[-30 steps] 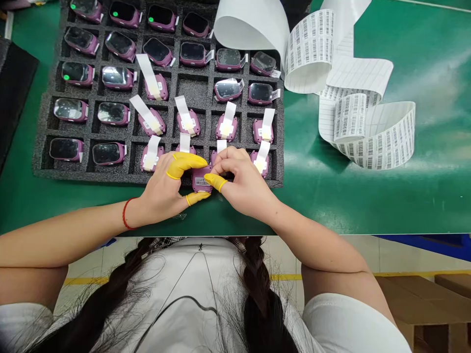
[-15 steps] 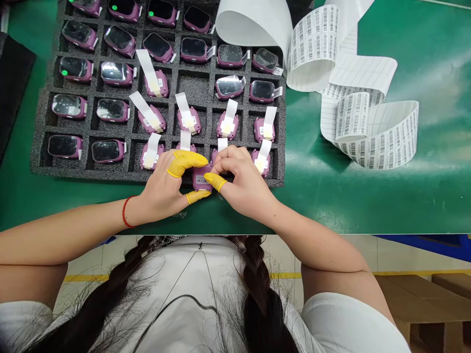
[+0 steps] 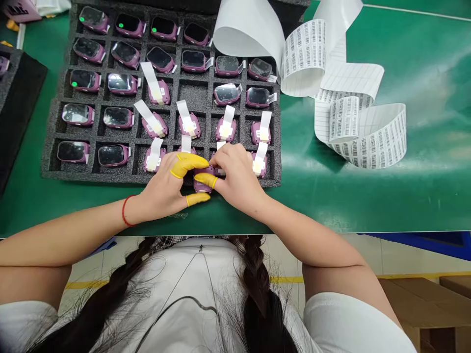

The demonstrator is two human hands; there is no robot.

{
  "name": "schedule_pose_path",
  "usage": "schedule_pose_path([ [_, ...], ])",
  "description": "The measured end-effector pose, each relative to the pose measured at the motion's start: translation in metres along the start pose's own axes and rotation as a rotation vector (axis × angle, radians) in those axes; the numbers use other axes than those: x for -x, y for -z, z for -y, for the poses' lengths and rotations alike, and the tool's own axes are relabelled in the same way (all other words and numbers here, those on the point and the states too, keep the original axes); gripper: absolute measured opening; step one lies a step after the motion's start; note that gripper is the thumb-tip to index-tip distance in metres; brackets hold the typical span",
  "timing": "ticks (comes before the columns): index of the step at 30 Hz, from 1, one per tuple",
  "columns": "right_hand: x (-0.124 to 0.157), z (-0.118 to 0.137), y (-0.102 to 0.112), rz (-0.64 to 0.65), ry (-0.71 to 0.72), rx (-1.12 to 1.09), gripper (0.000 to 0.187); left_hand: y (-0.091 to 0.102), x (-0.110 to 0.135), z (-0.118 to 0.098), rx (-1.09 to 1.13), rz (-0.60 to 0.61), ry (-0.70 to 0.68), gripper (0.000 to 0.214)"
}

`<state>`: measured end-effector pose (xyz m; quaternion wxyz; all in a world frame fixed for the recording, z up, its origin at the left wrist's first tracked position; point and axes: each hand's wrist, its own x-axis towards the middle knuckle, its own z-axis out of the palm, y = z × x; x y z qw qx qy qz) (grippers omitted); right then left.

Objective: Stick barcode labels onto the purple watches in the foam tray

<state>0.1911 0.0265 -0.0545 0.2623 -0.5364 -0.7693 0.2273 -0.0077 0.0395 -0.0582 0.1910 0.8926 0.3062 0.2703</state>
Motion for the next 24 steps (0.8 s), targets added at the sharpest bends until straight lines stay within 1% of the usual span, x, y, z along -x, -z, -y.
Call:
schedule_pose_path([
  [2,-0.001,-0.001,0.000,-0.010,-0.001,-0.035,0.034,0.012,-0.002,0.003,0.023,0.124,0.005,0.053],
  [4,-0.002,-0.001,0.000,-0.014,-0.003,-0.054,0.032,0.022,-0.002,0.005,-0.004,0.217,0.024,0.055],
  [7,-0.002,0.000,0.001,-0.012,-0.028,-0.065,0.035,0.025,-0.003,0.005,-0.098,0.283,0.027,0.059],
  [10,-0.002,0.000,0.000,-0.008,-0.051,-0.081,0.038,0.017,-0.004,0.004,-0.143,0.260,0.038,0.062],
  [13,-0.001,-0.001,-0.002,-0.015,-0.042,-0.095,0.034,0.009,-0.007,0.003,-0.140,0.204,0.076,0.057],
  [15,-0.001,-0.002,0.000,-0.025,-0.021,-0.121,0.030,0.007,-0.007,0.001,-0.119,0.187,0.100,0.056],
  [17,-0.002,-0.003,0.004,-0.047,-0.008,-0.169,0.030,0.008,-0.007,-0.005,-0.088,0.177,0.134,0.054],
  [19,-0.004,-0.005,0.011,-0.119,-0.025,-0.226,0.031,0.010,-0.008,-0.012,-0.030,0.164,0.174,0.044],
  [21,-0.007,-0.006,0.019,-0.233,-0.057,-0.279,0.030,0.014,-0.016,-0.015,0.080,0.141,0.225,0.031],
  [23,-0.009,-0.007,0.026,-0.317,-0.079,-0.326,0.028,0.020,-0.032,-0.008,0.210,0.083,0.295,0.023],
  [24,-0.010,-0.007,0.028,-0.332,-0.086,-0.344,0.028,0.023,-0.044,0.000,0.255,0.033,0.334,0.022],
])
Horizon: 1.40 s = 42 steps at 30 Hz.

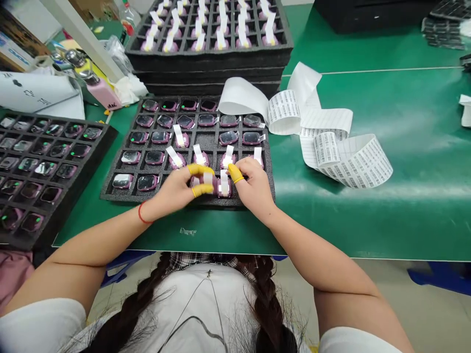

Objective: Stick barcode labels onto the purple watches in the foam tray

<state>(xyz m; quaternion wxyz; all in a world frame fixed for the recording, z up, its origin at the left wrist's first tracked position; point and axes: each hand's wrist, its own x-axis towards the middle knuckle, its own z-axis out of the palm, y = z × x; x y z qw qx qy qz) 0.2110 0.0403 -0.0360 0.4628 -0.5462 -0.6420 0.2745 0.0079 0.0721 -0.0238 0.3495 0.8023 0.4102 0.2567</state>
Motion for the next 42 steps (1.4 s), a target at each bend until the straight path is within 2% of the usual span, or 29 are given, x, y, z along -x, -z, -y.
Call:
schedule_pose_path([
  [2,-0.002,0.000,0.001,-0.004,-0.019,-0.018,0.026,0.013,-0.034,0.012,0.000,-0.129,0.057,0.024],
  [4,-0.003,-0.001,0.001,-0.001,-0.035,-0.022,0.025,0.028,-0.071,0.030,-0.154,-0.194,0.117,0.027],
  [5,-0.003,-0.001,0.000,0.000,-0.040,-0.025,0.024,0.034,-0.088,0.039,-0.277,-0.150,0.152,0.027],
  [8,-0.003,-0.001,0.000,0.018,-0.043,-0.036,0.024,0.047,-0.118,0.055,-0.406,-0.021,0.157,0.018],
  [10,-0.004,0.000,0.000,0.032,-0.035,-0.034,0.024,0.048,-0.124,0.054,-0.464,-0.005,0.133,0.018],
  [13,-0.004,0.002,0.001,0.042,-0.018,-0.025,0.024,0.037,-0.123,0.037,-0.609,-0.076,0.027,0.031],
  [15,-0.003,0.002,0.001,0.055,-0.009,-0.021,0.023,0.022,-0.125,0.024,-0.700,-0.015,-0.075,0.034],
  [17,-0.002,0.002,0.000,0.071,-0.003,-0.015,0.024,0.007,-0.133,0.016,-0.737,0.110,-0.127,0.035],
  [20,-0.001,0.000,-0.002,0.084,-0.003,0.000,0.025,-0.007,-0.148,0.010,-0.703,0.189,-0.097,0.037],
  [23,-0.002,-0.001,-0.002,0.080,-0.003,0.007,0.024,-0.001,-0.155,0.006,-0.651,0.189,-0.067,0.034],
  [26,-0.003,-0.003,-0.002,0.028,-0.026,-0.022,0.015,0.013,-0.137,-0.001,-0.445,0.140,-0.008,0.036],
  [28,-0.003,-0.002,-0.002,-0.006,-0.079,-0.062,0.011,0.019,-0.109,-0.006,-0.101,0.116,0.104,0.036],
  [29,-0.003,-0.001,-0.002,-0.005,-0.111,-0.088,0.017,0.020,-0.092,-0.008,0.077,0.124,0.166,0.034],
  [31,0.000,0.002,-0.003,0.064,-0.155,-0.144,0.027,0.017,-0.056,-0.010,0.294,0.135,0.226,0.026],
  [33,0.004,0.006,-0.005,0.183,-0.142,-0.172,0.024,0.011,-0.023,-0.010,0.391,0.153,0.245,0.023],
  [35,0.009,0.008,-0.008,0.266,-0.079,-0.139,0.012,0.003,0.002,-0.007,0.421,0.191,0.258,0.023],
  [37,0.013,0.009,-0.011,0.283,0.002,-0.075,0.002,-0.006,0.018,-0.003,0.356,0.185,0.225,0.022],
  [42,0.017,0.007,-0.011,0.257,0.231,-0.005,0.008,-0.016,0.031,0.008,0.012,0.070,-0.069,0.021],
])
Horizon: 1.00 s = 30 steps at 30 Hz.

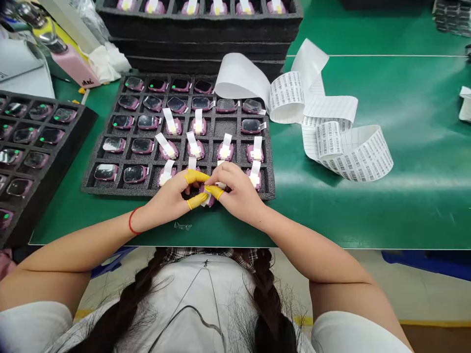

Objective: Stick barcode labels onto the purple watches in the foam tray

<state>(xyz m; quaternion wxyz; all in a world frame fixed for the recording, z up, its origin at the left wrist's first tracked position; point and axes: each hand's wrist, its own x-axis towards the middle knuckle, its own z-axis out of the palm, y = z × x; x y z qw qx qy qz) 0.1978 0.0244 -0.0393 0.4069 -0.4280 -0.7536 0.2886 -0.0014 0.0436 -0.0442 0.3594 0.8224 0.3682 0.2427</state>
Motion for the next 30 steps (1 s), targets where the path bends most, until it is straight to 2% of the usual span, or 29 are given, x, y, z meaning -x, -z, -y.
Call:
schedule_pose_path([
  [4,-0.001,0.005,0.009,0.102,0.282,0.135,0.011,0.001,0.002,0.006,-0.011,-0.030,-0.079,0.009],
  [6,-0.001,0.008,0.013,0.198,0.353,0.176,0.009,0.001,0.004,0.007,-0.010,-0.049,-0.102,0.009],
  [8,-0.001,0.009,0.015,0.263,0.311,0.159,0.009,0.001,0.005,0.008,-0.016,-0.073,-0.133,0.010],
  [12,-0.002,0.009,0.016,0.294,0.079,0.057,0.009,0.000,0.007,0.009,-0.032,-0.097,-0.167,0.011],
  [14,-0.003,0.009,0.017,0.317,0.015,-0.011,0.012,-0.001,0.006,0.009,-0.037,-0.105,-0.187,0.011],
  [19,-0.006,0.009,0.020,0.322,0.003,-0.099,0.015,-0.003,0.006,0.010,-0.049,-0.126,-0.235,0.009],
  [23,-0.007,0.010,0.021,0.351,-0.064,-0.162,0.025,-0.004,0.006,0.011,-0.063,-0.121,-0.226,0.010],
  [27,-0.004,0.010,0.017,0.340,-0.139,-0.093,0.013,-0.004,0.007,0.011,-0.037,-0.123,-0.208,0.009],
  [30,-0.002,0.010,0.015,0.326,-0.116,-0.054,0.013,-0.003,0.006,0.010,-0.021,-0.132,-0.216,0.007],
])
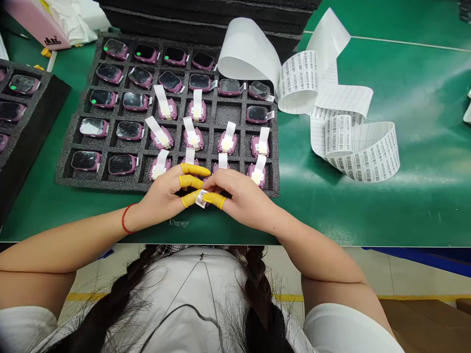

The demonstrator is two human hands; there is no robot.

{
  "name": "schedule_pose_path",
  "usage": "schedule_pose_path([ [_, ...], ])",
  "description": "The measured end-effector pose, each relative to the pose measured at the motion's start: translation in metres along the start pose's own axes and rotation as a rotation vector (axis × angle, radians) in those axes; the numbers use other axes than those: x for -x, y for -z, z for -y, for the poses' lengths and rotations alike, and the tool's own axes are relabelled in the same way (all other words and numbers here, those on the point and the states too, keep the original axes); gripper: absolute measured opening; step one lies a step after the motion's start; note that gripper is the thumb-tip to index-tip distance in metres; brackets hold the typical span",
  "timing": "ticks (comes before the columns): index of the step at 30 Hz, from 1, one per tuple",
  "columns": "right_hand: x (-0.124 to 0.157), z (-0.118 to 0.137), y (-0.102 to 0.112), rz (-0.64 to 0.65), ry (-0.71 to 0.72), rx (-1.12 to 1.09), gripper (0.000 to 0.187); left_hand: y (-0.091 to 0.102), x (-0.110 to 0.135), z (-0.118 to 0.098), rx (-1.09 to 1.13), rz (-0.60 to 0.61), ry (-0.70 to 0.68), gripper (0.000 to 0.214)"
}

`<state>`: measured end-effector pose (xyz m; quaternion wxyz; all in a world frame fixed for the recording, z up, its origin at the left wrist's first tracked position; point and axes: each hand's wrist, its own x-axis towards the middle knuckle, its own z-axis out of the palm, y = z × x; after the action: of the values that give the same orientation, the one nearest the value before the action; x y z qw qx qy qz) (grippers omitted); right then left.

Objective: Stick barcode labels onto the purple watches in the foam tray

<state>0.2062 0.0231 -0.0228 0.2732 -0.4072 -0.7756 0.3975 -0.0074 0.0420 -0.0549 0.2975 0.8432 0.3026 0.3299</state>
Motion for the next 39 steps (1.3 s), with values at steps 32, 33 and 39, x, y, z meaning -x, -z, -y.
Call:
schedule_pose_path([
  [32,0.008,-0.003,-0.015,-0.184,0.289,0.580,0.008,-0.003,0.000,-0.002,-0.027,-0.006,-0.001,0.010],
  [33,0.008,-0.001,-0.015,-0.194,0.306,0.598,0.009,-0.003,0.000,-0.002,-0.028,-0.009,0.001,0.010],
  [39,0.008,0.008,0.004,-0.250,0.139,0.309,0.005,-0.002,0.000,-0.002,-0.011,-0.020,-0.024,0.010],
])
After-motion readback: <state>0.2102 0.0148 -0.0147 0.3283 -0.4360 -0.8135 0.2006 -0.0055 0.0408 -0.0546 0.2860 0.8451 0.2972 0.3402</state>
